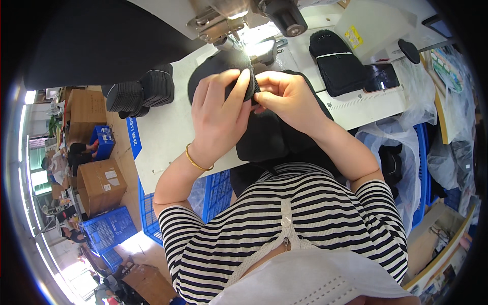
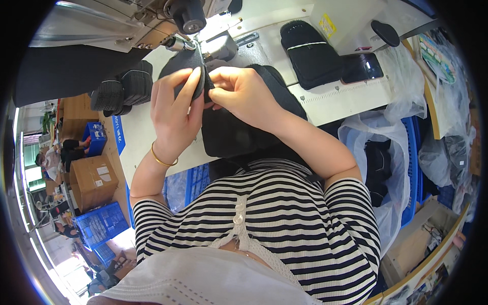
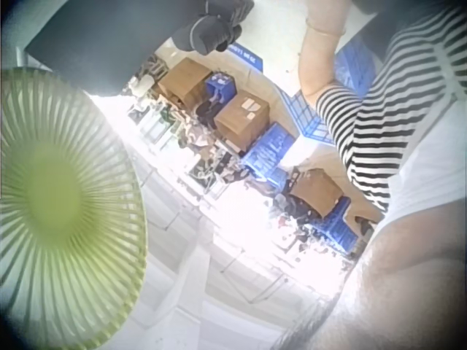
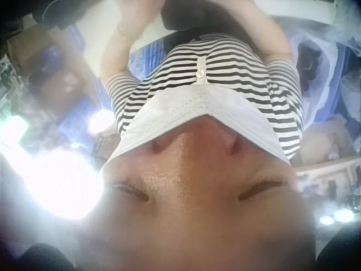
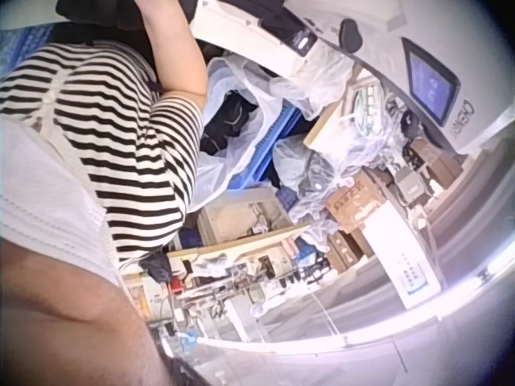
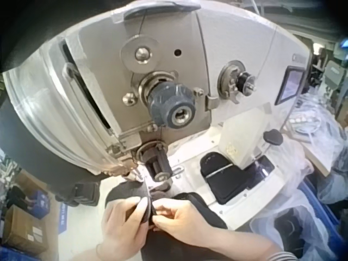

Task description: The person sews shoe upper pieces together using a sewing machine, repeatedly picking up pieces, aligning their edges by hand, and feeding them through the machine needle.

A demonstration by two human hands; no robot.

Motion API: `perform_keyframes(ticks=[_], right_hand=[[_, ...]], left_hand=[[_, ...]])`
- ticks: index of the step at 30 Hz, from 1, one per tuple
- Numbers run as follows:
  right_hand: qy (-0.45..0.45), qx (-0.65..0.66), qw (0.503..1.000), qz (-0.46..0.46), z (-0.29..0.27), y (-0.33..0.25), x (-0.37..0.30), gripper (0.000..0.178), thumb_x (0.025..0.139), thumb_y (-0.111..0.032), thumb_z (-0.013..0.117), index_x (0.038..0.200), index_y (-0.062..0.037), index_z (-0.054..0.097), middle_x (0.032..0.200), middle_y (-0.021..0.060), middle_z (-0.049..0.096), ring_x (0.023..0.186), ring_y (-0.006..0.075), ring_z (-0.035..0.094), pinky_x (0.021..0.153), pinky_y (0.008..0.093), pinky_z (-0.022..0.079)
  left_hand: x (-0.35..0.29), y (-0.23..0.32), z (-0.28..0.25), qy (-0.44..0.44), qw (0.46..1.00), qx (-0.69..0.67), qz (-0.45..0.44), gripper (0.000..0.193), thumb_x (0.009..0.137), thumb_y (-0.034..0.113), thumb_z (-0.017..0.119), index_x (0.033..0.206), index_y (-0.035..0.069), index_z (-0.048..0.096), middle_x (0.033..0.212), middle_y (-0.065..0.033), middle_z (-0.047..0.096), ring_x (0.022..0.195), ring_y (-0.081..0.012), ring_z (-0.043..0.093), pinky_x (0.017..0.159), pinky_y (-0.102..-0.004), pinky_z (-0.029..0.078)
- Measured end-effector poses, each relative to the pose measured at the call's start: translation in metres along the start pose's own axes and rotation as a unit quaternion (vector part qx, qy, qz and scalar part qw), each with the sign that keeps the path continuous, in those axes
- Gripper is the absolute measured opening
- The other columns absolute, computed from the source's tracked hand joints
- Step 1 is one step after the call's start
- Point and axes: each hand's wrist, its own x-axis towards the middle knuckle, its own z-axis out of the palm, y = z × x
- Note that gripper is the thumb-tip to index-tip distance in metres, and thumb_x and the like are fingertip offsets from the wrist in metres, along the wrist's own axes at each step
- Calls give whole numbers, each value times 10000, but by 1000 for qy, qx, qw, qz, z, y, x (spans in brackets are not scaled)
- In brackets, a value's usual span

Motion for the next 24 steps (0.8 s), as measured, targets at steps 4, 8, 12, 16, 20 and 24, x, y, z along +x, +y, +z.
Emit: perform_keyframes(ticks=[4, 8, 12, 16, 20, 24], right_hand=[[-39, -16, 998, 54, -7, -4, -14, 209, 990, -130, 566, 995, 41, 687, 837, 97, 735, 764, 160, 727, 675, 257, 576], [-29, -31, 998, 52, -4, -9, -20, 236, 1000, -152, 559, 945, 41, 684, 805, 100, 736, 726, 153, 725, 644, 257, 579], [-11, -53, 998, 20, -1, -10, -24, 231, 992, -137, 552, 935, 48, 678, 795, 104, 735, 721, 154, 726, 659, 259, 584], [-11, -108, 994, -11, -1, -11, -24, 229, 982, -130, 545, 914, 49, 671, 781, 109, 732, 722, 152, 728, 671, 261, 585], [-1, -135, 990, -44, -1, -9, -24, 229, 976, -137, 550, 881, 36, 666, 740, 101, 719, 696, 145, 722, 638, 262, 569], [8, -180, 982, -59, -1, -9, -22, 220, 965, -137, 561, 868, 31, 665, 709, 94, 708, 655, 139, 709, 604, 260, 553]], left_hand=[[-14, -4, 0, 49, 997, -43, 50, 349, 687, -87, 757, 1028, -18, 736, 966, -108, 675, 837, -260, 644, 727, -338, 533], [-17, -9, 8, 72, 992, -32, 101, 402, 615, -32, 702, 1016, -24, 729, 955, -93, 659, 814, -242, 635, 676, -330, 544], [-21, -4, 7, 52, 991, -8, 119, 412, 605, -13, 683, 1014, -48, 724, 968, -108, 666, 817, -239, 638, 679, -331, 554], [-21, -4, 5, 51, 989, 4, 140, 406, 599, 1, 681, 997, -70, 721, 956, -124, 666, 807, -232, 644, 674, -332, 567], [-22, -5, 7, 64, 985, 2, 162, 394, 602, -4, 683, 989, -68, 723, 949, -129, 665, 807, -229, 654, 681, -333, 575], [-21, 0, 8, 62, 987, -2, 151, 301, 680, -93, 715, 975, -35, 733, 935, -110, 681, 786, -238, 659, 658, -329, 569]])
